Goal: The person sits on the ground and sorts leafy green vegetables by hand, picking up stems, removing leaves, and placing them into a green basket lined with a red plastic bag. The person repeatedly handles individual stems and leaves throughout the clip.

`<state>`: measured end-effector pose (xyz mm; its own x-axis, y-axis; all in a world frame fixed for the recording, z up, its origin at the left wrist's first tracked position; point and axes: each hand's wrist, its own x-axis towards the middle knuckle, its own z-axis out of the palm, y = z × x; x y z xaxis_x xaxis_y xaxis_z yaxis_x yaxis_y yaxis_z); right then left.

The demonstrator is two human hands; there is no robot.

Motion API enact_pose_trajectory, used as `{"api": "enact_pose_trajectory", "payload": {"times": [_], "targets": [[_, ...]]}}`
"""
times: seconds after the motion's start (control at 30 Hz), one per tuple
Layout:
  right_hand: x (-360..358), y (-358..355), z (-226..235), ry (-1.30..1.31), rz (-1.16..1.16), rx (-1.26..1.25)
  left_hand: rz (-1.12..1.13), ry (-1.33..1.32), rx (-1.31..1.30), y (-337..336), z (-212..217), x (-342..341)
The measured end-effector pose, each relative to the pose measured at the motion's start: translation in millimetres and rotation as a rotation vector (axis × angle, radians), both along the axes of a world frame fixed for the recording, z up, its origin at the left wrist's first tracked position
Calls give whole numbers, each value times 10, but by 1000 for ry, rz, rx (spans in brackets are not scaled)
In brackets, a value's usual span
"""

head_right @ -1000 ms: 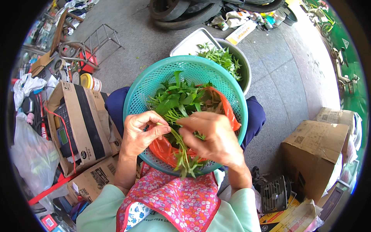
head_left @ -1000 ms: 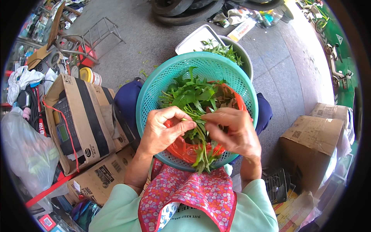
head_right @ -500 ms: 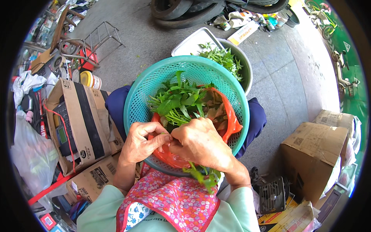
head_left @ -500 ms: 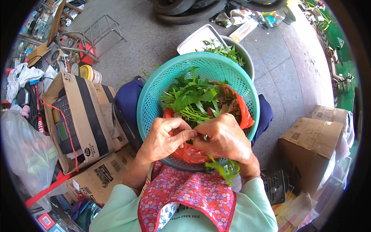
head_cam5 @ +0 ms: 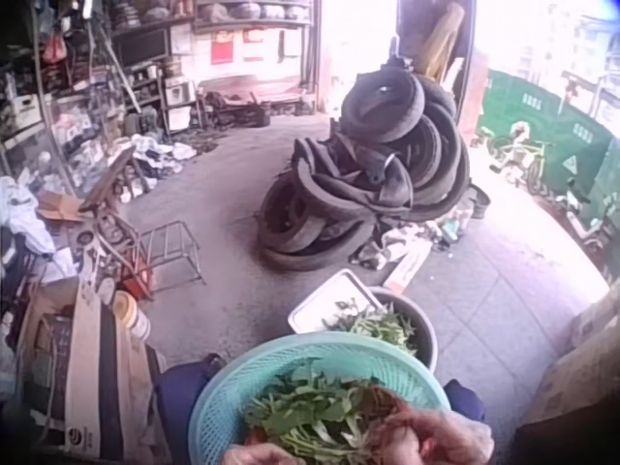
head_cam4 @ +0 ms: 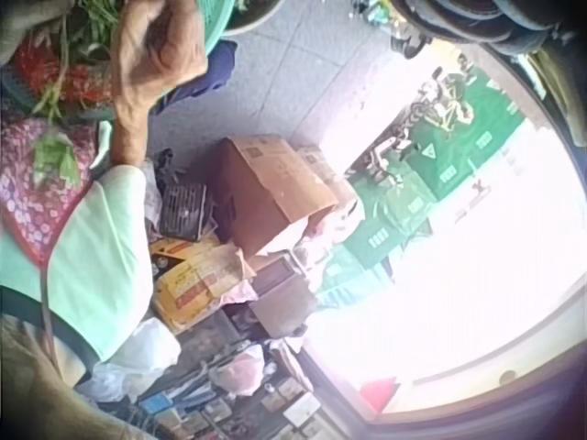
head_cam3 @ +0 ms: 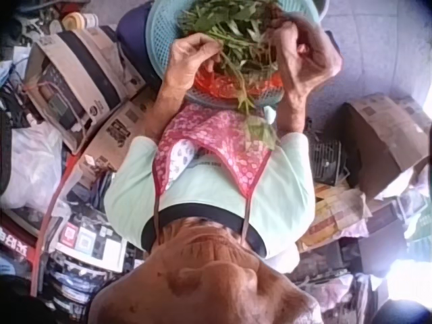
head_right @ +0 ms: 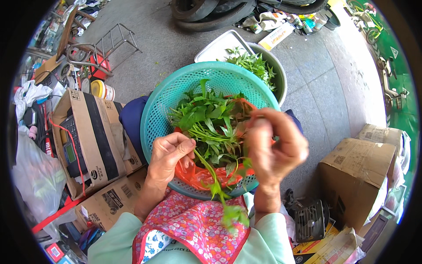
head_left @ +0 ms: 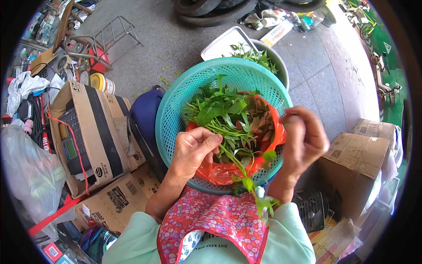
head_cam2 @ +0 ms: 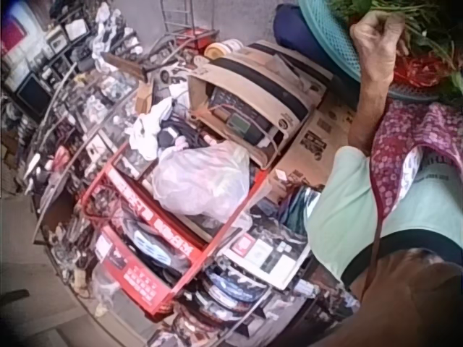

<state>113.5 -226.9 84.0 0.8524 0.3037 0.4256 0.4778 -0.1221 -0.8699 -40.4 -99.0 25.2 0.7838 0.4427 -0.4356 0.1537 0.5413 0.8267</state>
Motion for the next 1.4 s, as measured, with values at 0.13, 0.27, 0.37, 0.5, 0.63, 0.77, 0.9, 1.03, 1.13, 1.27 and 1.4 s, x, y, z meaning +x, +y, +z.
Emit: {"api": "enact_pose_trajectory", "payload": {"times": [0.13,0.27,0.37,0.5,0.63,0.77,0.9,1.03,1.13,1.27,1.4], "targets": [[-75,-105,251,257,148,-84,88,73,295,6,32,11],[-308,59,-98,-87,553,-454,160,59,582,-99,112,49],[-434,104,-212,-147,558,-507,206,-19,727,-151,201,48],[-423,201,-222,-392,485,-431,203,-53,492,-119,267,2],[-309,270,-183,-643,384,-318,193,-181,-226,9,159,-21],[66,257,25,-834,6,-243,142,-229,-301,31,72,-2],[701,382,104,-921,-274,-206,-227,-4,457,62,-8,-191],[1242,534,-166,-821,-108,-441,-448,77,941,68,-110,-326],[1252,560,-324,-736,-23,-690,-416,23,862,99,-67,-378],[620,380,-328,-512,200,-536,-33,35,639,373,49,-467],[-88,233,-541,-459,570,-666,380,109,854,843,-2,-370]]}}
